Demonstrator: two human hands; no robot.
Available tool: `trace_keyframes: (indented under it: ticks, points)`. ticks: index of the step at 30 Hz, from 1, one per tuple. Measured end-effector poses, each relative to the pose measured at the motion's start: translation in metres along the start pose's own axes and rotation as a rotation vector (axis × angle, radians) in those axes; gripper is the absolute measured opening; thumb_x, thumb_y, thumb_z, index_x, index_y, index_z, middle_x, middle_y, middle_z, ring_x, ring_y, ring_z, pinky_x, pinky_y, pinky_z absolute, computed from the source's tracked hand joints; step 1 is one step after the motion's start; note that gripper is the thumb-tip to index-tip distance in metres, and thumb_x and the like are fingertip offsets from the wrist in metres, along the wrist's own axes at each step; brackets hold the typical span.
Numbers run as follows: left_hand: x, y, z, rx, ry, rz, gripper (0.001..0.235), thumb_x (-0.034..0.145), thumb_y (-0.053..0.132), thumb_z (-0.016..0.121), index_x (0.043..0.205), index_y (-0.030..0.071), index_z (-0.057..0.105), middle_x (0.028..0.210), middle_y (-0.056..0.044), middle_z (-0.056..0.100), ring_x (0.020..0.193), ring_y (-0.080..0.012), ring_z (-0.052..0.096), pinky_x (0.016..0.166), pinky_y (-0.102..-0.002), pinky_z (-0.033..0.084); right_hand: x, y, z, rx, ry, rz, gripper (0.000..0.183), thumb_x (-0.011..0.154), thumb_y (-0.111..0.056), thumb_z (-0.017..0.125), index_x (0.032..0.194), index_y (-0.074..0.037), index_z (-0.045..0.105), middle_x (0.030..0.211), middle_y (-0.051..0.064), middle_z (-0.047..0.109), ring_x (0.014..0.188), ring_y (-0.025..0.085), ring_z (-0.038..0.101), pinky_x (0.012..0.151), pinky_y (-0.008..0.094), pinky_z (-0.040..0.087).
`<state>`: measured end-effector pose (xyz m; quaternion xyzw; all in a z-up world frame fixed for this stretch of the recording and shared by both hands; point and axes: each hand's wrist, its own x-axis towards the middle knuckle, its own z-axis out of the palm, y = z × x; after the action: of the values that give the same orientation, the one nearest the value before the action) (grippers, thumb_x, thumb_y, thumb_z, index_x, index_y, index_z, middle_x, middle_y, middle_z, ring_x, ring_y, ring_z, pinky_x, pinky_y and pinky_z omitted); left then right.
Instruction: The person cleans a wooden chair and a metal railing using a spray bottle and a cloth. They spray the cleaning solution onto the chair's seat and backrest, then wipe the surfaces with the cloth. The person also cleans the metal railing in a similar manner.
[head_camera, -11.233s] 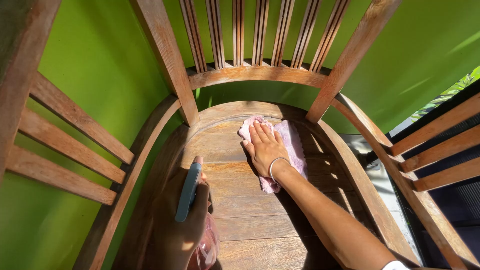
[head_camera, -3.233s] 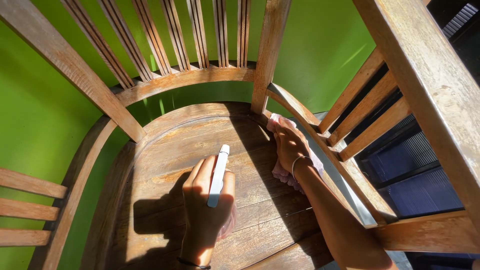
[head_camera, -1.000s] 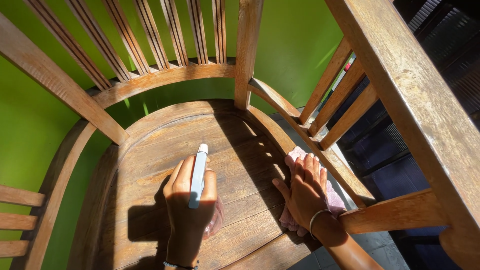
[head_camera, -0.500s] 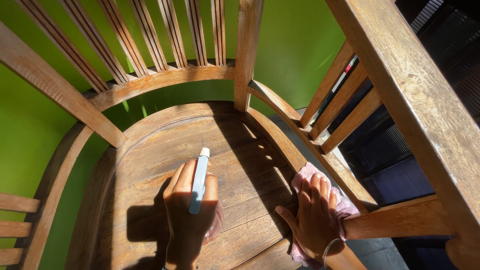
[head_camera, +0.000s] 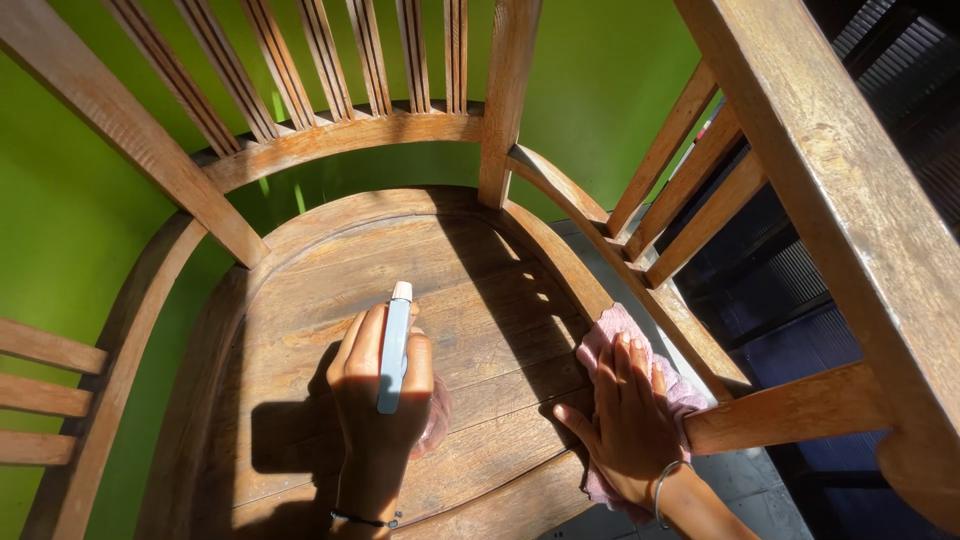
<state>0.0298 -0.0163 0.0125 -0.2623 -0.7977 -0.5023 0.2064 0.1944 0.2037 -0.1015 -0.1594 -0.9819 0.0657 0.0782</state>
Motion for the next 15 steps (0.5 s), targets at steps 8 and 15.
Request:
trace_keyframes:
  ticks: [8,15]
  points:
    - [-0.007,-0.025,-0.034,-0.076,0.029,0.02,0.018,0.082,0.002,0.055,0.065,0.003,0.056,0.04,0.0,0.045,0.03,-0.0085,0.032,0.028,-0.025,0.027,-0.034,-0.015,-0.007,0.147,0.265,-0.205,0.063,0.084,-0.046,0.072,0.125,0.002,0.067,0.136,0.017,0.066,0.132,0.03,0.061,0.109,0.041,0.05]
    - [-0.031,0.007,-0.093,-0.132,0.052,-0.319,0.026,0.082,-0.002,0.06,0.105,-0.002,0.071,0.063,-0.009,0.072,0.05,-0.0151,0.069,0.047,-0.024,0.055,-0.052,-0.038,-0.013,0.44,0.094,-0.219,0.026,0.079,-0.026,0.081,0.099,-0.008,0.079,0.117,0.001,0.078,0.108,0.017,0.076,0.091,0.029,0.059]
